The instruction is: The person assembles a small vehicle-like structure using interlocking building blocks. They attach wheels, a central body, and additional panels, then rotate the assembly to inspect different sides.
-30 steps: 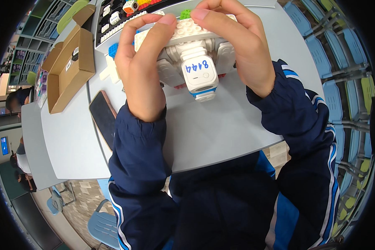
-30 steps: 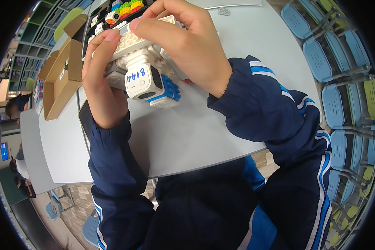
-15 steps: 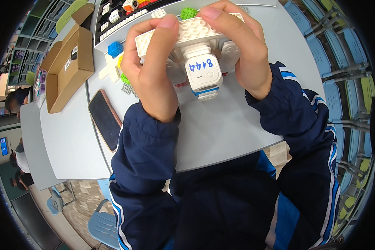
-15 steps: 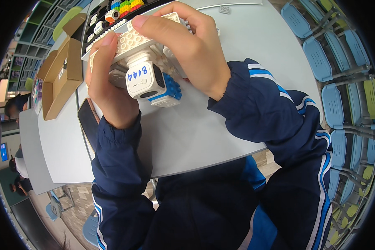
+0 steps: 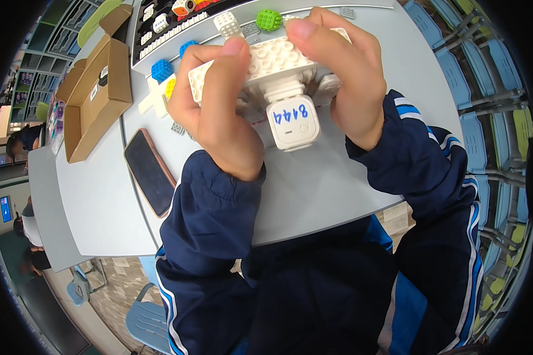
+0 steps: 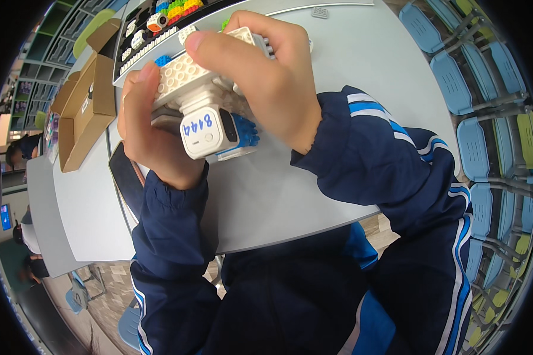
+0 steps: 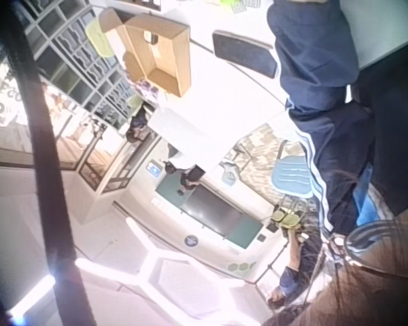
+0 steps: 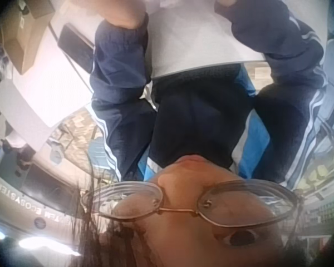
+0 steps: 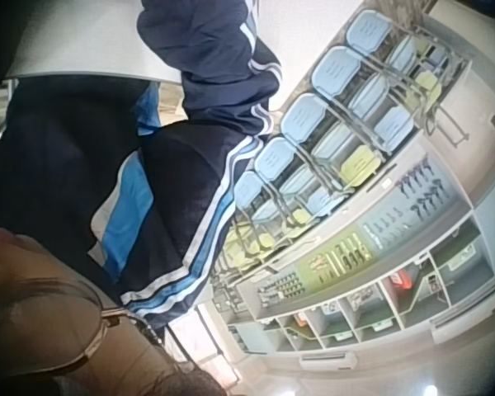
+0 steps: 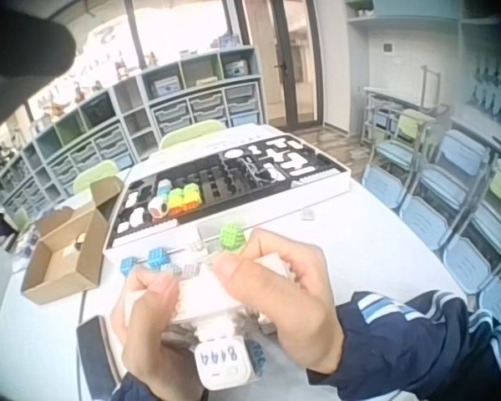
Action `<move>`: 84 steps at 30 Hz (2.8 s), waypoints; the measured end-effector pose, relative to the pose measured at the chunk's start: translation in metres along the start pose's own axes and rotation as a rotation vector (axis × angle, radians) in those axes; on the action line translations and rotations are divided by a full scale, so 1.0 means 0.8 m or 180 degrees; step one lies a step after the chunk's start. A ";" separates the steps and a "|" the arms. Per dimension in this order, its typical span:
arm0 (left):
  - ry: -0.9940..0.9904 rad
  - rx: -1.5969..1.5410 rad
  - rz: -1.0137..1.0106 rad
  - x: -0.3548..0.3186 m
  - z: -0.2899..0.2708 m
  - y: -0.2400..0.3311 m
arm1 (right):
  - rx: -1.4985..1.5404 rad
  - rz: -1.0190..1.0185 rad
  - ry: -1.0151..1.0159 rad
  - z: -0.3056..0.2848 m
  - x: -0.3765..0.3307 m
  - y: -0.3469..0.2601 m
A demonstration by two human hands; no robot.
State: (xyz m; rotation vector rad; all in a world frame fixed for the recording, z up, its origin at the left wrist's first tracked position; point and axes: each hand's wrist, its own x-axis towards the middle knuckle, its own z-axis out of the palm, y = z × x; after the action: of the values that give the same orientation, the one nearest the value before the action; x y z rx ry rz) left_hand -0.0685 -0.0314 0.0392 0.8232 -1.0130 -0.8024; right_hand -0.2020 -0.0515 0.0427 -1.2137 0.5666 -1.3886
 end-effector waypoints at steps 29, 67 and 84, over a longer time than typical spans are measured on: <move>-0.1085 0.1012 0.3419 -0.093 -0.021 0.083 | -0.1236 -0.4343 0.0399 0.052 -0.074 -0.040; 0.0613 -0.0479 0.4856 -0.064 0.063 0.063 | -0.0355 -0.5205 0.0439 0.059 -0.074 -0.041; -0.0924 0.1158 0.4007 -0.110 -0.032 0.083 | -0.0105 -0.5634 -0.0298 0.049 -0.058 -0.048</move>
State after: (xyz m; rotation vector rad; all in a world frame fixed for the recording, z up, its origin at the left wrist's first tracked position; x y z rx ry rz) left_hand -0.0605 0.0802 0.0554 0.2203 -1.6672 0.3703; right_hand -0.1920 0.0128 0.0746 -1.8275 -0.8772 -2.6442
